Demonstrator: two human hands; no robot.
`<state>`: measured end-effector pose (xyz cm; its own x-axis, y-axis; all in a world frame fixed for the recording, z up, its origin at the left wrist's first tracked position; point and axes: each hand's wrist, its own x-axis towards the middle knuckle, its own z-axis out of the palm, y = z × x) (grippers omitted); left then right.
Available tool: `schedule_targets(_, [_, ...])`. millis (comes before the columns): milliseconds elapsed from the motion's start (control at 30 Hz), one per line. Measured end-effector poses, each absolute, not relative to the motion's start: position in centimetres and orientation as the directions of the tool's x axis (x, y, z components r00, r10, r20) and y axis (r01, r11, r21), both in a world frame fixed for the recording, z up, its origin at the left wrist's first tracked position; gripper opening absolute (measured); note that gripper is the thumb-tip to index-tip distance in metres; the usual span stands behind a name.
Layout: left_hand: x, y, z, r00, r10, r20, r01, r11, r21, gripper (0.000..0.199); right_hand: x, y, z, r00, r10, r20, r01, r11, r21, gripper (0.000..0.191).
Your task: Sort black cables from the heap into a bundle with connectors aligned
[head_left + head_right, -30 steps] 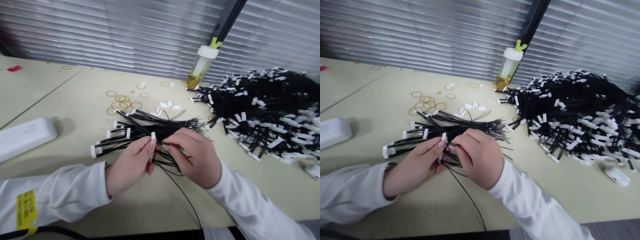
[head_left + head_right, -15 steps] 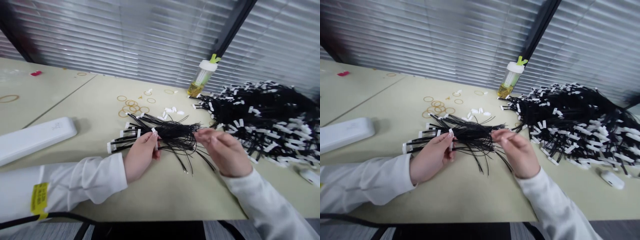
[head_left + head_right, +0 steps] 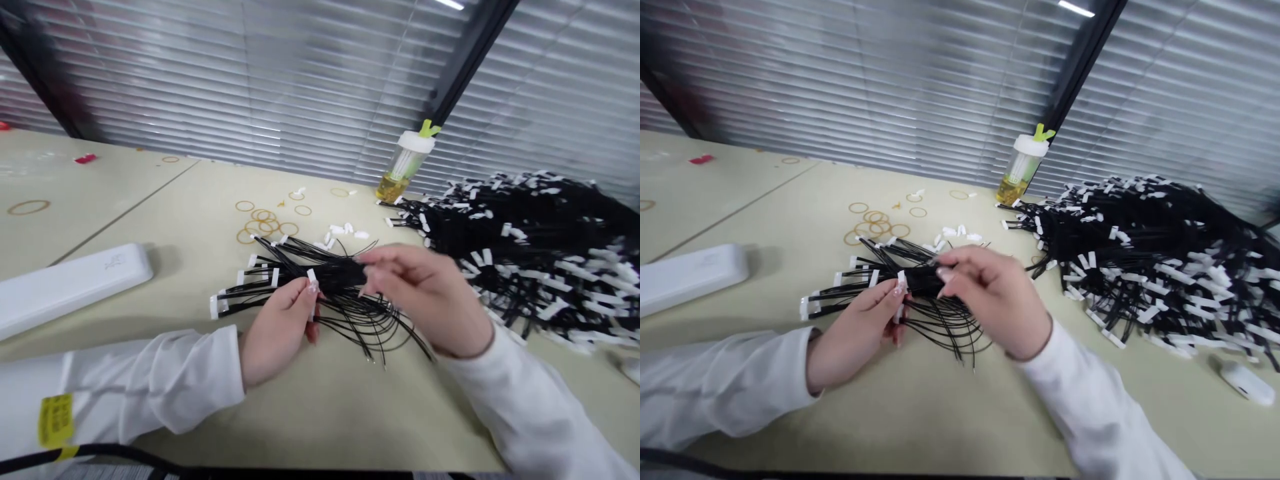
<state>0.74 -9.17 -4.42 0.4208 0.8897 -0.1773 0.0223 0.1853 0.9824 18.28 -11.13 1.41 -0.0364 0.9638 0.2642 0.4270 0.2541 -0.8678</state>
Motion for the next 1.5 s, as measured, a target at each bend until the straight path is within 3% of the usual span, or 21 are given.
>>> schedule_targets(67, [0.8,-9.1,-4.4,0.439,0.879,-0.186,0.054,0.18,0.982,0.028,17.4,-11.8,0.5,-0.137,0.948,0.286,0.679,0.3,-0.67,0.011])
schedule_targets(133, [0.8,-9.2,-4.3,0.454,0.868,-0.2,0.087,0.181,0.98,0.028,17.3,-11.9,-0.2,-0.188,0.93,0.317,0.788,0.335,-0.516,0.017])
schedule_targets(333, [0.8,-9.6,-3.6,0.482,0.851,-0.207,0.267,0.083,0.96,0.026,17.8,-11.7,-1.3,-0.298,0.918,0.261,0.837,0.383,-0.392,0.019])
schedule_targets(900, [0.9,-9.8,-3.7,0.515,0.848,-0.127,0.364,-0.083,0.928,0.025,17.1,-12.0,-1.2,-0.322,0.925,0.204,0.854,0.376,-0.358,0.021])
schedule_targets(1167, [0.8,-9.8,-3.8,0.525,0.839,-0.142,0.336,-0.051,0.94,0.025,16.2,-12.2,-1.7,-0.267,0.936,0.231,0.86,0.34,-0.38,0.021])
schedule_targets(1300, [1.0,-9.8,-3.3,0.484,0.862,-0.151,0.242,0.034,0.97,0.026,17.2,-12.5,-1.1,-0.247,0.872,0.423,0.86,0.399,-0.319,0.016])
schedule_targets(1367, [1.0,-10.0,-3.1,0.454,0.876,-0.161,0.202,0.074,0.976,0.027,18.2,-12.5,-0.9,-0.203,0.812,0.547,0.881,0.396,-0.26,0.037])
schedule_targets(1433, [0.9,-10.1,-3.1,0.445,0.883,-0.153,0.171,0.084,0.982,0.027,19.2,-12.4,-1.0,-0.153,0.812,0.563,0.877,0.374,-0.3,0.052])
schedule_targets(1500, [0.8,-10.2,-3.3,0.482,0.859,-0.173,0.168,0.103,0.98,0.028,19.9,-12.1,-1.5,-0.133,0.859,0.494,0.818,0.377,-0.435,0.031])
